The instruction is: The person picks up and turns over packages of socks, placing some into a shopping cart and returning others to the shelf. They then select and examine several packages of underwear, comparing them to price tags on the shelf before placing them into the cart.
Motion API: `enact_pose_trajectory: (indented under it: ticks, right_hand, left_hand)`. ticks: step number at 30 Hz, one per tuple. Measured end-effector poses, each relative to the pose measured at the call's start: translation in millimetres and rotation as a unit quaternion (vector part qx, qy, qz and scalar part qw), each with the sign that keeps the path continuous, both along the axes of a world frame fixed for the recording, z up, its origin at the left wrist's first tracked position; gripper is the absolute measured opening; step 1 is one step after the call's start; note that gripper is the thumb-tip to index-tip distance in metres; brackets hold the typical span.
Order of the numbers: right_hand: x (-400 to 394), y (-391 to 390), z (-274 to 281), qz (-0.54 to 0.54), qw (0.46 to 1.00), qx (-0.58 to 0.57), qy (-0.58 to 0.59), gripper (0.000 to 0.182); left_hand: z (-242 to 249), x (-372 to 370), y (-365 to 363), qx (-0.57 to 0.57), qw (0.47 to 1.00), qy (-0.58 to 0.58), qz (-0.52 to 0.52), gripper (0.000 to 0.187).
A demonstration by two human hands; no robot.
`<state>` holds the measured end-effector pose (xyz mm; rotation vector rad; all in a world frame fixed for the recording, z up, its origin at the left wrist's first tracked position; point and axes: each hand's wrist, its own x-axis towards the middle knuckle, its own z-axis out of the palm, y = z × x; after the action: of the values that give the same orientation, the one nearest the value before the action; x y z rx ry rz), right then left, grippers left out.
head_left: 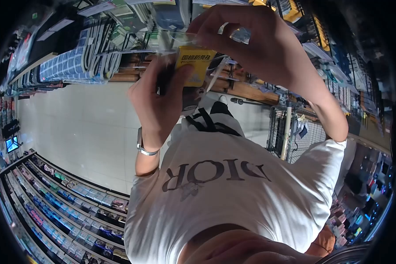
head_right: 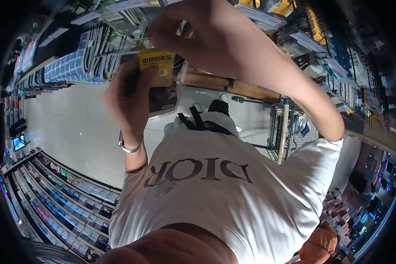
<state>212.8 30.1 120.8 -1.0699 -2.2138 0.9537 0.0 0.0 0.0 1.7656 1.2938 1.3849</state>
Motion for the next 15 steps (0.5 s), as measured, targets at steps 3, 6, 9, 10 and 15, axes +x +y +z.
enact_pose_trajectory:
  ticks: [3, 6, 9, 10, 15]
  right_hand:
    - [-6.1, 8.7, -11.0, -0.012, 0.999, -0.023, 0.024, 0.019]
    - [-1.5, 17.9, -40.6, -0.008, 0.997, 0.057, 0.054, 0.023]
    - [-5.5, 13.3, -42.4, -0.048, 0.994, 0.097, -0.003, 0.033]
    - [-3.6, 10.7, -34.2, -0.055, 0.997, 0.052, -0.031, 0.031]
    - [4.5, 15.6, -18.3, -0.019, 0.997, -0.053, -0.044, 0.018]
  left_hand:
    - [-1.5, -7.1, 5.8, 0.019, 1.0, 0.018, 0.006, 0.021]
    - [-3.7, -0.2, 7.5, 0.011, 1.0, -0.025, -0.005, 0.02]
    - [-3.8, -1.3, 7.8, -0.023, 0.999, -0.039, -0.028, 0.02]
    - [-0.8, -0.3, 4.7, -0.061, 0.996, -0.049, -0.038, 0.019]
    - [-2.5, -1.3, 8.4, -0.031, 0.998, 0.015, -0.05, 0.02]
